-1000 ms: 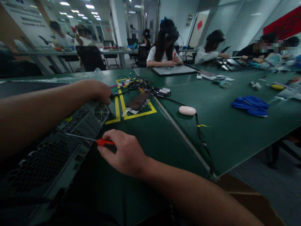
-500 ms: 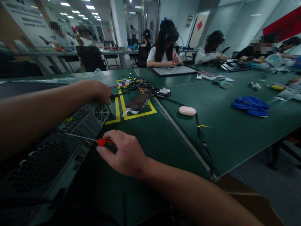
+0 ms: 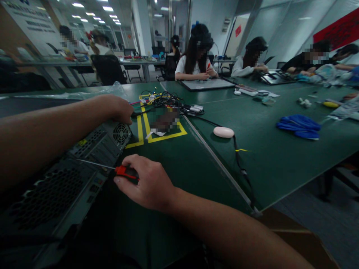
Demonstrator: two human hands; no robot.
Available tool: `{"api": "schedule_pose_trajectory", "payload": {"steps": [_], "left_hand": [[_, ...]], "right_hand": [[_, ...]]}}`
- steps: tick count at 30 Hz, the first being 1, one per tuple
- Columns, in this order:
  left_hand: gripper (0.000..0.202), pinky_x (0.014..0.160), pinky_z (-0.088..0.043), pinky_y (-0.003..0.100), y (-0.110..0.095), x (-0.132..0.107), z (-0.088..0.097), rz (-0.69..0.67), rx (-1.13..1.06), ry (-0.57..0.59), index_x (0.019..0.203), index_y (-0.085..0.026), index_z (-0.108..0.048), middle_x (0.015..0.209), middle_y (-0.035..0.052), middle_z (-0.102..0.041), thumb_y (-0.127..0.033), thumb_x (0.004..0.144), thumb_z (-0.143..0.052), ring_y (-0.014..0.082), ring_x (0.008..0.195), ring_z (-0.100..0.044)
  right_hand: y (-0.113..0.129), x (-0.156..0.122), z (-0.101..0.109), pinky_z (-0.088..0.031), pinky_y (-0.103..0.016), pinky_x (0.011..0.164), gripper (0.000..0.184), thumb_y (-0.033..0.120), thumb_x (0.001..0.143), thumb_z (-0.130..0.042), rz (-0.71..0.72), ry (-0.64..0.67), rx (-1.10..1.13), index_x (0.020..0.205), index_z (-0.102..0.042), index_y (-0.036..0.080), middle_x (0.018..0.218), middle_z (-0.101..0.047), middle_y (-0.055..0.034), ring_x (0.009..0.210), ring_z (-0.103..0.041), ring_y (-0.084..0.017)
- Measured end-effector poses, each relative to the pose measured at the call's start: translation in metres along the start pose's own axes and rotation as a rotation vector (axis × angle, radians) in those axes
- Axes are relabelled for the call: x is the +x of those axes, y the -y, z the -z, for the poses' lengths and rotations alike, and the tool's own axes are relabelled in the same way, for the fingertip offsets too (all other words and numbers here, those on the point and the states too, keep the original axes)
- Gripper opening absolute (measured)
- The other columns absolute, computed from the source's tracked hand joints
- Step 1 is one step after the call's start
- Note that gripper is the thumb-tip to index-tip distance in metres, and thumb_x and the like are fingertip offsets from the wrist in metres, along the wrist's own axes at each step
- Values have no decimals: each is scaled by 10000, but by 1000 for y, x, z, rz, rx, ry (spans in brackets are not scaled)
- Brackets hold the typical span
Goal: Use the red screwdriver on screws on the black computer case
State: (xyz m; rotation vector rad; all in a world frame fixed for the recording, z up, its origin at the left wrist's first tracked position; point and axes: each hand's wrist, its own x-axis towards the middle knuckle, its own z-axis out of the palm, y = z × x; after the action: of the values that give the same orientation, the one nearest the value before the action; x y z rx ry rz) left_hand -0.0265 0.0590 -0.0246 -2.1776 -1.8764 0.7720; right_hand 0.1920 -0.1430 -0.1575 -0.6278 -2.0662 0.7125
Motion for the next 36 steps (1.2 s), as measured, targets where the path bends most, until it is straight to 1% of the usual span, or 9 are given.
{"api": "schedule_pose_trajectory", "payload": {"steps": [3,8,12,18,20,24,27,31,36], "left_hand": [[671,1326,-605,619,1,2,-2,-4,-59,-14,1537,-133,-967,1471,253,-959,-573,1036,-892,528,1483,-805],[635,1280,-639,553,2,4,-2,-6,-1,-7,1566,-138,-954,1411,235,-978,-463,1027,-866,485,1445,-825],[635,1273,-641,563,1,4,0,2,25,12,1569,-187,-965,1361,207,-990,-489,1021,-859,486,1436,-834],[591,1302,-607,537,1,3,-1,-26,-32,5,1471,-149,-993,1312,215,-985,-520,1017,-916,480,1468,-797],[572,1287,-622,513,-2,-2,2,-38,7,-4,1494,-125,-977,1296,214,-989,-476,1055,-870,448,1437,-813],[590,1265,-649,510,-7,-7,6,-15,82,19,1566,-72,-937,1418,250,-973,-366,1074,-796,436,1370,-866],[668,1268,-648,547,-3,1,3,-6,65,16,1613,-146,-938,1395,224,-981,-437,1019,-844,475,1398,-867],[683,1235,-645,532,3,11,-3,-9,30,8,1588,-230,-967,1292,181,-992,-531,981,-876,480,1427,-840],[685,1295,-582,524,-3,-1,4,29,-40,23,1586,-126,-948,1439,238,-961,-501,1012,-926,486,1487,-787]], "right_hand": [[0,1,-1,-696,-351,902,212,464,1201,-861,27,-15,3,1243,-786,271,1119,-902,-48,907,-826,-219],[1,1,1,-693,-357,908,178,439,1220,-835,43,-16,9,1229,-782,269,1115,-898,-51,911,-829,-223],[1,1,1,-696,-355,921,179,443,1233,-830,45,-18,9,1228,-790,268,1130,-906,-55,928,-838,-221],[1,2,1,-701,-358,932,156,407,1239,-820,85,-36,9,1226,-790,255,1148,-918,-64,945,-844,-220],[0,2,1,-701,-360,925,161,409,1245,-818,95,-39,21,1228,-790,251,1141,-913,-65,938,-841,-221],[-1,1,0,-702,-365,929,173,429,1244,-826,79,-32,19,1234,-795,259,1142,-908,-62,945,-837,-225],[-1,1,0,-700,-366,931,176,436,1229,-848,39,-20,3,1248,-799,269,1138,-904,-56,951,-836,-227],[-1,1,-1,-697,-362,926,172,434,1225,-845,41,-18,2,1245,-797,270,1138,-908,-56,940,-834,-225],[0,2,0,-698,-353,934,172,429,1236,-835,64,-36,4,1253,-797,262,1149,-914,-59,946,-842,-222]]}}
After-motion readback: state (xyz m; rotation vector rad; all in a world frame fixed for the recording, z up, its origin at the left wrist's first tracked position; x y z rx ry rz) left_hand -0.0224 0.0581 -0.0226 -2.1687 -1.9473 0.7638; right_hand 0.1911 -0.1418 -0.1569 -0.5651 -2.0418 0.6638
